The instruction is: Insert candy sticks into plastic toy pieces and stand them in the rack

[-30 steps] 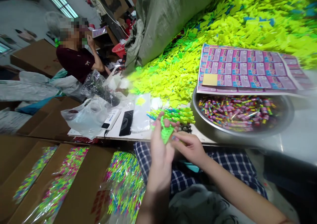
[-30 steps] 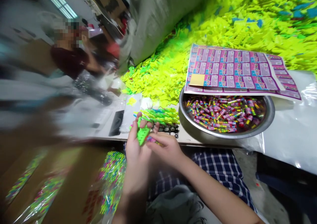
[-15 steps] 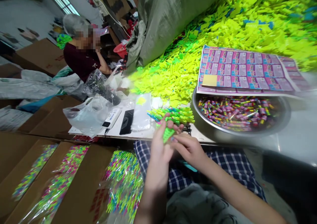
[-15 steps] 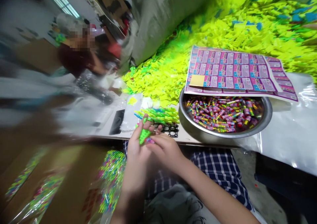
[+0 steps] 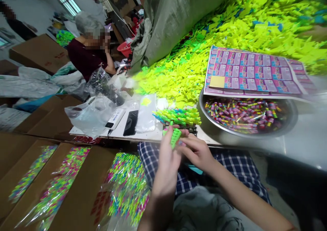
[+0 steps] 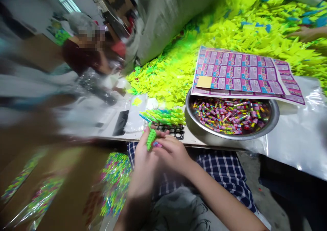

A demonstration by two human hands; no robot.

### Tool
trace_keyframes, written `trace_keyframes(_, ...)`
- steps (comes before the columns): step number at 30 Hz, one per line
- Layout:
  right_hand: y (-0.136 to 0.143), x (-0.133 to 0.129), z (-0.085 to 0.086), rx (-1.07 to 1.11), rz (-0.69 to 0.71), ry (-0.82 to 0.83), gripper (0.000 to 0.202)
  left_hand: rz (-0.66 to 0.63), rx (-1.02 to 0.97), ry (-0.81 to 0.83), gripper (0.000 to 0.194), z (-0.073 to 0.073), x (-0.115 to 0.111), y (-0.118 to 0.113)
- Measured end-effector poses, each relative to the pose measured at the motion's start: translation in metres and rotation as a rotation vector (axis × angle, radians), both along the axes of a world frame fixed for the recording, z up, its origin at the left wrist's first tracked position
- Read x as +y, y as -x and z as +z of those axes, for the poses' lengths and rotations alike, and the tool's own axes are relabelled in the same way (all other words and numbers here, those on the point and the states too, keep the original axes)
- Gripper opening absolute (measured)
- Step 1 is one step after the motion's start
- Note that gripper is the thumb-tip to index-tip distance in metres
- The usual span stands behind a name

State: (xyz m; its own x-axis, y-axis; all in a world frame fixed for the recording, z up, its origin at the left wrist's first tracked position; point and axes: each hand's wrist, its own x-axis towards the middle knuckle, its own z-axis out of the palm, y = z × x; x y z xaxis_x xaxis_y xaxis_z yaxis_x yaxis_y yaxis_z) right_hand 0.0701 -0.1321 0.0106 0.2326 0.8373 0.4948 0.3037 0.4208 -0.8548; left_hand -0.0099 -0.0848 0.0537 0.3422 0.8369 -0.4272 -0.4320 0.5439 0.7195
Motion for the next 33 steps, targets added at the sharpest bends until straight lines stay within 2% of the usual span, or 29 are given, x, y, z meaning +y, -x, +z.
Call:
trace_keyframes(3, -0.004, -0.001, -0.002, 0.019, 0.052, -0.03, 0.019, 0.017, 0.007, 0.005, 0.027, 0.001, 0.0, 0.0)
trace_keyframes(6, -0.007, -0.003, -0.001, 0.031, 0.072, -0.032, 0.02, 0.069, 0.078, -0.065, 0.03, 0.005, -0.004, -0.003)
trace_keyframes(11, -0.013, -0.014, 0.004, -0.025, 0.077, -0.139, 0.026, 0.027, 0.095, -0.102, 0.025, 0.023, -0.018, -0.009)
trace_keyframes(16, -0.02, -0.037, 0.023, -0.15, 0.044, -0.202, 0.036, -0.11, 0.045, -0.119, 0.024, 0.045, -0.036, -0.009)
trace_keyframes(22, -0.023, -0.053, 0.051, -0.232, -0.049, -0.062, 0.03, -0.19, -0.033, -0.184, 0.023, 0.063, -0.045, -0.009)
trace_keyframes(25, -0.022, -0.054, 0.054, -0.199, -0.081, 0.007, 0.029, -0.204, -0.037, -0.192, 0.022, 0.063, -0.044, -0.012)
trace_keyframes(30, -0.022, -0.056, 0.049, -0.045, -0.102, 0.074, 0.029, -0.147, -0.02, -0.212, 0.024, 0.052, -0.039, -0.021)
trace_keyframes(33, -0.025, -0.055, 0.045, 0.029, -0.121, 0.093, 0.031, -0.164, 0.01, -0.197, 0.025, 0.046, -0.035, -0.027)
